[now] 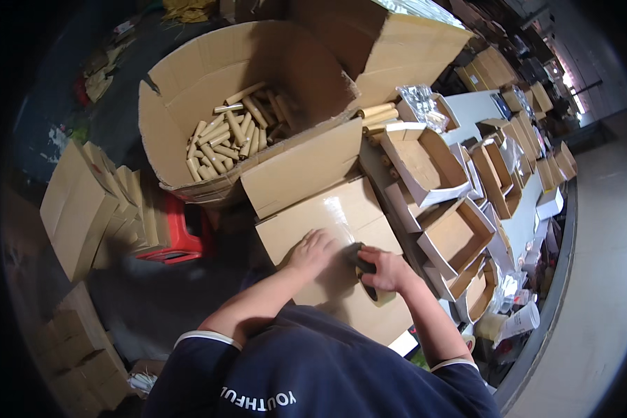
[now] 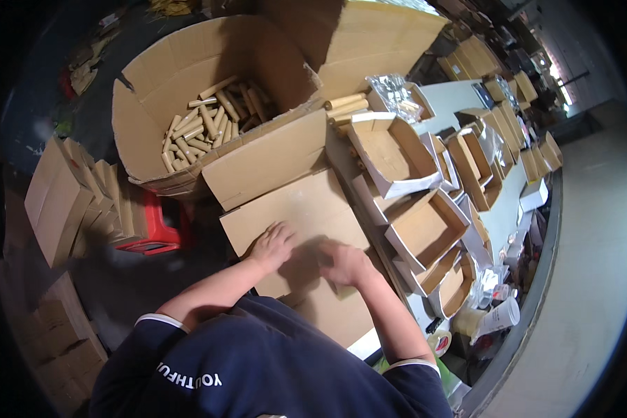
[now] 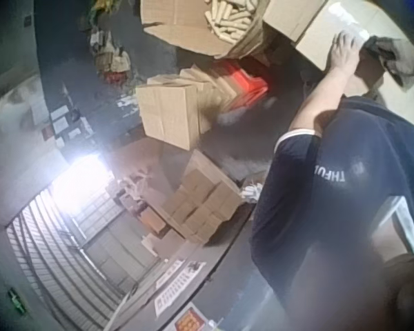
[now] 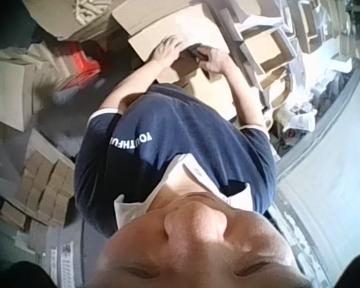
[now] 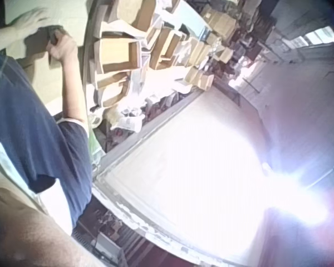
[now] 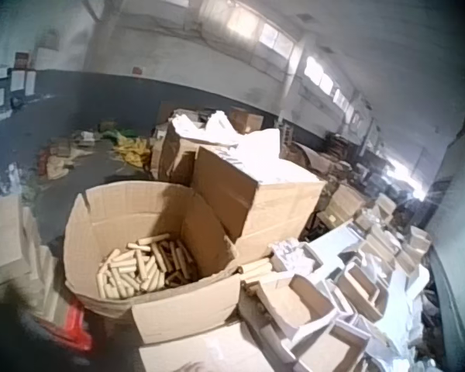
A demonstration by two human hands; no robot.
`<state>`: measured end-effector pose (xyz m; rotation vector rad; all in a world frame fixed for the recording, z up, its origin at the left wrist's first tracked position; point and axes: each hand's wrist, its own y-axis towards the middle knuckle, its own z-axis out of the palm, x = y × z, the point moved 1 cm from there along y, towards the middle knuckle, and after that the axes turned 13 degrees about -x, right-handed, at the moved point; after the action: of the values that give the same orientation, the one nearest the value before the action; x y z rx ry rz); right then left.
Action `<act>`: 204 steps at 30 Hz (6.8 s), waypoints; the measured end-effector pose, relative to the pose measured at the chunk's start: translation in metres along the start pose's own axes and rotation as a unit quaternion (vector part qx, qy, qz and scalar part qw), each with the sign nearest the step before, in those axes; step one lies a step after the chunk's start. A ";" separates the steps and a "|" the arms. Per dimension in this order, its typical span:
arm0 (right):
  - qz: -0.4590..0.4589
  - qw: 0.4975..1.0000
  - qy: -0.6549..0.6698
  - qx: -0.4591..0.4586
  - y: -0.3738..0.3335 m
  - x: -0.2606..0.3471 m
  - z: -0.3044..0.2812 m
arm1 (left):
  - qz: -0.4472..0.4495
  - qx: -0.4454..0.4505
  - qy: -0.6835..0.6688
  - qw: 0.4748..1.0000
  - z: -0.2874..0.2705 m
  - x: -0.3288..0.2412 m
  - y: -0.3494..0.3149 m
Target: The person packs wooden legs and bags of hardware into cardboard packaging, folds the cardboard into boxes, and seals the boxes with tape.
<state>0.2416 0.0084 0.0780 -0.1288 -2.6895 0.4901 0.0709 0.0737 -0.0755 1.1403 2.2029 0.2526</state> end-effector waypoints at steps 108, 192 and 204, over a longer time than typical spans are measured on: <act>0.543 0.676 0.281 -0.411 0.020 -0.096 0.121 | 0.253 0.420 -0.003 0.872 0.061 0.015 0.195; 0.565 0.689 0.338 -0.301 -0.091 0.042 0.176 | -0.292 0.498 -0.185 0.796 -0.037 0.141 0.004; 0.361 0.455 0.732 -0.356 -0.073 0.017 0.213 | -0.362 0.443 -0.487 0.661 0.006 0.105 0.045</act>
<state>0.1393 -0.1248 -0.0726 -1.2590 -0.7443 -0.4957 0.0604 0.1829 -0.1077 0.4209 1.4708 -1.5590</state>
